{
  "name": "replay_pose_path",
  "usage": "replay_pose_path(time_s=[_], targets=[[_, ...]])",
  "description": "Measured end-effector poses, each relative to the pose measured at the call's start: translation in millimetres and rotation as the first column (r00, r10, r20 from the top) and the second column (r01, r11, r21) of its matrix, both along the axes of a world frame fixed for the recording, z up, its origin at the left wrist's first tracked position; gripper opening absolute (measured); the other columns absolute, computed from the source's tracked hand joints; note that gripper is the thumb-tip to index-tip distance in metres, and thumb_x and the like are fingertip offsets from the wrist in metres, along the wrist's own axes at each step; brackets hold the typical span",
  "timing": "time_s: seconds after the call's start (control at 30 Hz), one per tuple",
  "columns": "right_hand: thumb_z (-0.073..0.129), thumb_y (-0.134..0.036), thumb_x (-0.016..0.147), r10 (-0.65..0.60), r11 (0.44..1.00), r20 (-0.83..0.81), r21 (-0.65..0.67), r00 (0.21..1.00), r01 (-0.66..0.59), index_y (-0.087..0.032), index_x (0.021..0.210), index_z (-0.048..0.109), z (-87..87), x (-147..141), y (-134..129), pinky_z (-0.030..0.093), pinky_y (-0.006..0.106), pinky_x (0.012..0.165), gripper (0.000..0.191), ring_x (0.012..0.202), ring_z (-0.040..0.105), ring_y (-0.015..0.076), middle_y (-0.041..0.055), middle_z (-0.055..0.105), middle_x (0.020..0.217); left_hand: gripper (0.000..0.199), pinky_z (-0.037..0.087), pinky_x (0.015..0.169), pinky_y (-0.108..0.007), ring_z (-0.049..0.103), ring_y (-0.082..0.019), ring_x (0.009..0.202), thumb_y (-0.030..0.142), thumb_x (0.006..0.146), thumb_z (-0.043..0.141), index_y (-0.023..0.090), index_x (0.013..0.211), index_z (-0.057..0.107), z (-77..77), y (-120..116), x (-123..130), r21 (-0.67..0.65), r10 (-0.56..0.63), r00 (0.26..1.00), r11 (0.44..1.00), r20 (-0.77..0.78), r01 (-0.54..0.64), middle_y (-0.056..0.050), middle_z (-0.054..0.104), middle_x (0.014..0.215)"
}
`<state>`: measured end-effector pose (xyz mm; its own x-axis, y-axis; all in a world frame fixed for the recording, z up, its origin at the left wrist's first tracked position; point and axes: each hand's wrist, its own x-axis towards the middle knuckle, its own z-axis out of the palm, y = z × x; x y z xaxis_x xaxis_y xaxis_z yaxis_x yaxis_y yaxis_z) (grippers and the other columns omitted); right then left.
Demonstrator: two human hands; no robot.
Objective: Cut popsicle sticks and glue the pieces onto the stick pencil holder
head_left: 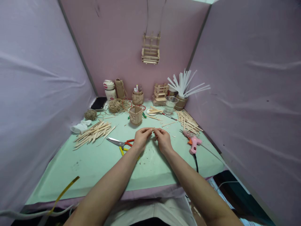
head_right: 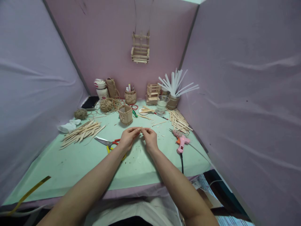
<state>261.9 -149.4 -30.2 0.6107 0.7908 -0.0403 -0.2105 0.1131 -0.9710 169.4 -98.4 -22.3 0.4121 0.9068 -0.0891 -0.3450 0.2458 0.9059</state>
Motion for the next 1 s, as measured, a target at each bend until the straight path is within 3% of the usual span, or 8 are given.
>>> replay_pose_path(time_s=[0.53, 1.0], targets=[[0.073, -0.051, 0.065, 0.022, 0.999, 0.138, -0.032, 0.990, -0.018, -0.017, 0.068, 0.065, 3.1, -3, -6, 0.038, 0.026, 0.056, 0.035, 0.057, 0.047, 0.0126, -0.0013, 0.058, 0.063, 0.027, 0.043, 0.067, -0.027, 0.056, -0.015, 0.069, 0.037, 0.060, 0.076, 0.015, 0.076, 0.074, -0.2, 17, -10, 0.161, -0.013, 0.967, 0.985, -0.256, 0.056, -0.006, 0.070, 0.077], [0.071, -0.047, 0.066, 0.041, 0.999, 0.153, -0.025, 0.987, -0.038, -0.018, 0.067, 0.065, -1.0, -2, -6, 0.039, 0.027, 0.057, 0.030, 0.057, 0.047, 0.0123, -0.0020, 0.056, 0.062, 0.022, 0.043, 0.069, -0.027, 0.055, -0.013, 0.070, 0.036, 0.060, 0.074, 0.015, 0.068, 0.072, 0.3, 16, -10, 0.181, -0.040, 0.965, 0.979, -0.261, 0.089, -0.009, 0.069, 0.102]])
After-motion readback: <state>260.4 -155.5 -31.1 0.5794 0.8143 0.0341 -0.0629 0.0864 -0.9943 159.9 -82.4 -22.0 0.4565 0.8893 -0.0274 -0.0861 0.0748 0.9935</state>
